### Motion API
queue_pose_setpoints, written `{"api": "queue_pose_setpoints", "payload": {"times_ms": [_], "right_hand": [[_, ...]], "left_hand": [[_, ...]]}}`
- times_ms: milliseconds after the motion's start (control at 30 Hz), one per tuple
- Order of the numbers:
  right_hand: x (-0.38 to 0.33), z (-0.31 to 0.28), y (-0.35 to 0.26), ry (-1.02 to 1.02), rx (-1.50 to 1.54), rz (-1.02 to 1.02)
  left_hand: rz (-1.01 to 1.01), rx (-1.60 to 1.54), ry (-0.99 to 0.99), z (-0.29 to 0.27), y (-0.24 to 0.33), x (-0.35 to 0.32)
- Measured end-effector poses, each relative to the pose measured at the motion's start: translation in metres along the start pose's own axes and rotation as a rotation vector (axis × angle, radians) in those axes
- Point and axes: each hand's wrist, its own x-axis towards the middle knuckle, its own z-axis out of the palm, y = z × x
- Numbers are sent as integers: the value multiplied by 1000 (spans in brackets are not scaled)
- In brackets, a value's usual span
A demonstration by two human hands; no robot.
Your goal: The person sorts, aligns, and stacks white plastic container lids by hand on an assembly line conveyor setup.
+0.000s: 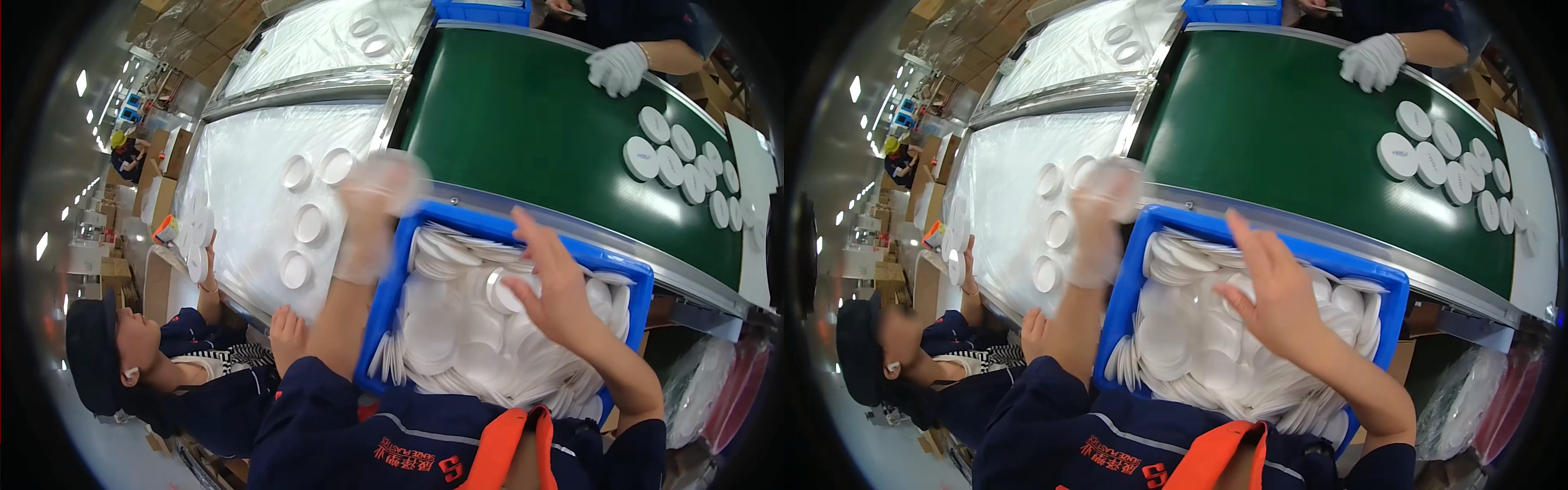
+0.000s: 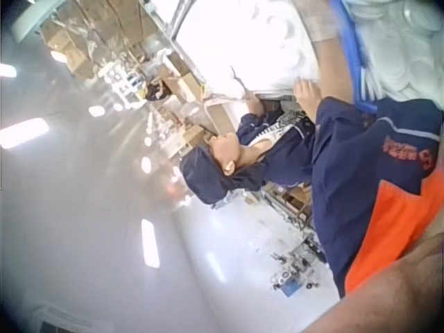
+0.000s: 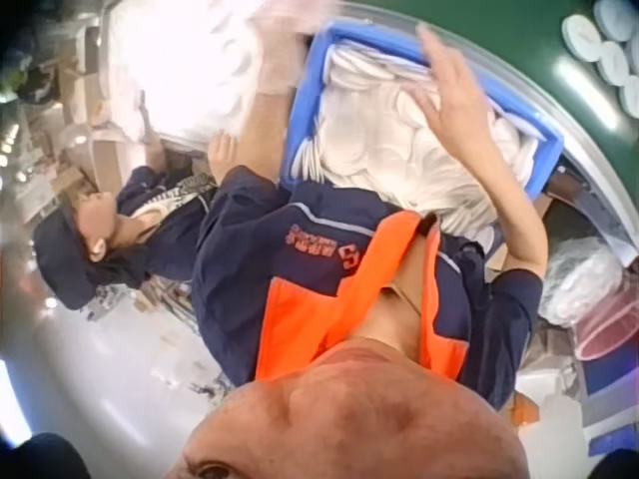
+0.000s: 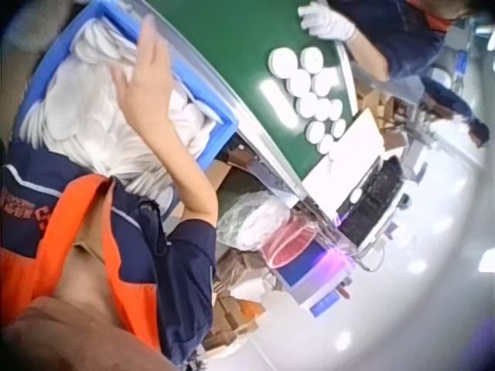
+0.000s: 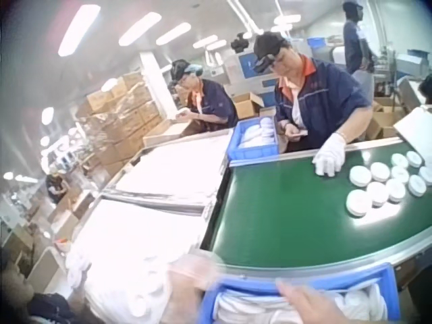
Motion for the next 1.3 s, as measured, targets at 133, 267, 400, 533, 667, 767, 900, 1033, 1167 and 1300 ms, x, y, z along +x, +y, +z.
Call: {"api": "queue_pose_setpoints", "payload": {"times_ms": [133, 267, 400, 533, 667, 767, 900, 1033, 1167, 1300], "right_hand": [[-46, 20, 3, -624, 173, -228], [-94, 66, -1, -887, 171, -351], [-88, 66, -13, -966, 143, -259], [-89, 67, -5, -895, 267, -45], [-101, 72, 3, -882, 403, 97], [-100, 79, -7, -991, 262, 102], [-97, 88, -9, -994, 414, 54], [-99, 90, 7, -1102, 380, 9], [-86, 80, 1, -1145, 348, -12], [-89, 73, 6, -1127, 462, 72]], "left_hand": [[-232, 323, 344, -117, -22, 21], [-105, 524, 71, -164, -45, 16], [-236, 1011, 260, -176, -40, 42], [420, 1568, 420, -127, -35, 46], [243, 1143, 190, 12, -28, 52], [698, 907, -486, 156, -33, 76], [906, 991, -570, 272, -79, 126], [655, 1210, -646, 312, -74, 119], [231, 468, -567, 233, -59, 91], [-298, -351, -532, 150, -11, 19]]}}
